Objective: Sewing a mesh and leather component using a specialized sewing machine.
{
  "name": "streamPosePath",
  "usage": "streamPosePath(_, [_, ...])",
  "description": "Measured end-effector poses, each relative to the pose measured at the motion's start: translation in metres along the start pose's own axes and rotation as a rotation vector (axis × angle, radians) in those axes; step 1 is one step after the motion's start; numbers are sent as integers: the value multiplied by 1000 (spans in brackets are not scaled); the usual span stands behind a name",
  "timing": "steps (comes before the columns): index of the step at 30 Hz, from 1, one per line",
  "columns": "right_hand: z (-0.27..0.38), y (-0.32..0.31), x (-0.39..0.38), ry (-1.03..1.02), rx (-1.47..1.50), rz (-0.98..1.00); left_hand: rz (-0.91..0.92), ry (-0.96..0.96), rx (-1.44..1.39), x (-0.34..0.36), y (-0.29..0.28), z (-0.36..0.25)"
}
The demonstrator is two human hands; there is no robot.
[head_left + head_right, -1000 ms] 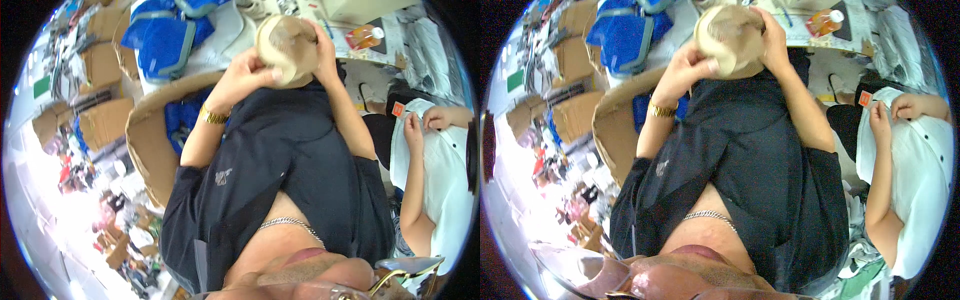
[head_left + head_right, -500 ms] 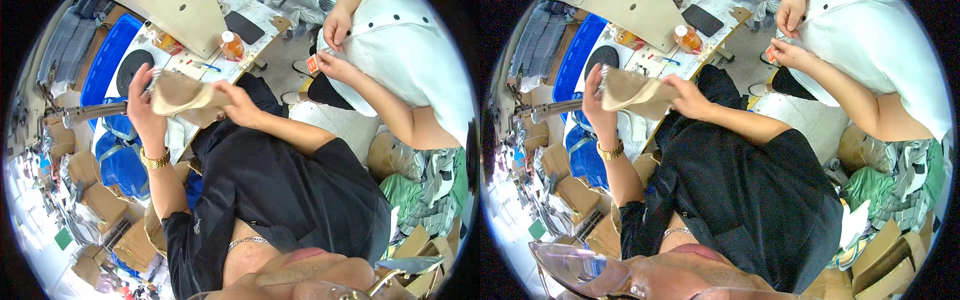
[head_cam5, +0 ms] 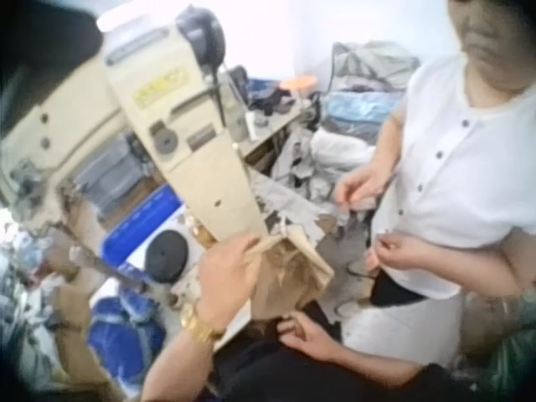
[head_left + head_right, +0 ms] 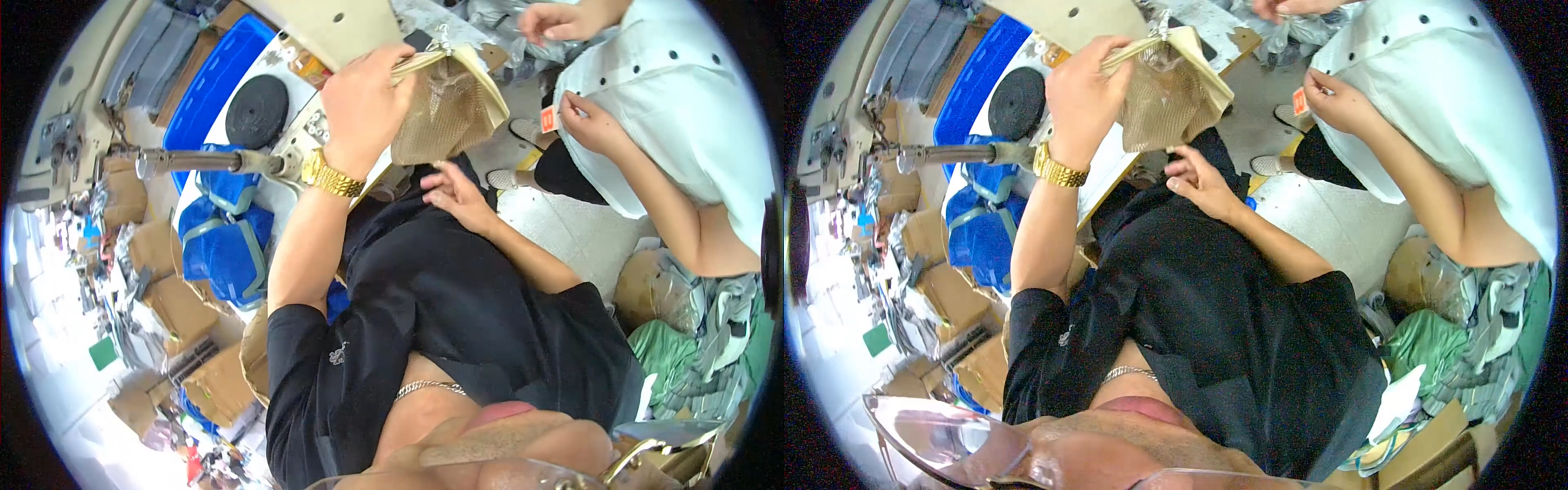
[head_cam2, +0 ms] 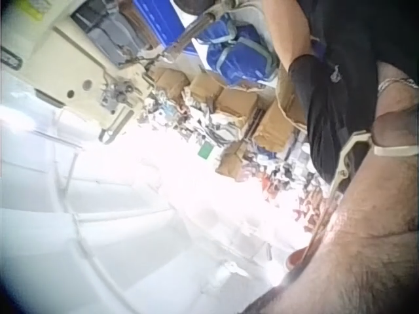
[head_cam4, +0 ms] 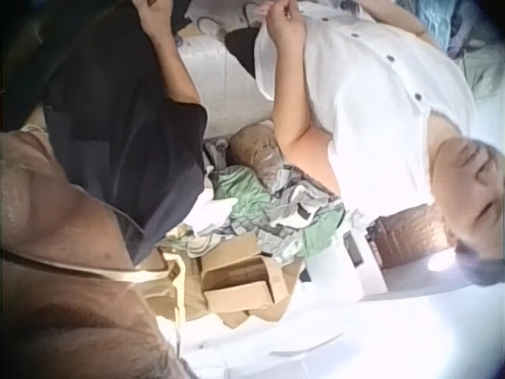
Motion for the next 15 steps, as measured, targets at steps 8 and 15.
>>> streamPosePath(8, [70,80,-58,241,432,380,-819,124,1313,-58,-68,-79])
streamPosePath(15, [132,160,-105,287,628,754,-840,358,1042,-151,-78,-140])
Point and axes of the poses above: each hand's wrist, its own x-axis towards the middle knuckle, its own y-axis out of the palm, z = x × y, the point moved 2 cm from there along x, towards the middle knuckle, and after that the axes turned 11 degrees about y, right-handed, at the moved point
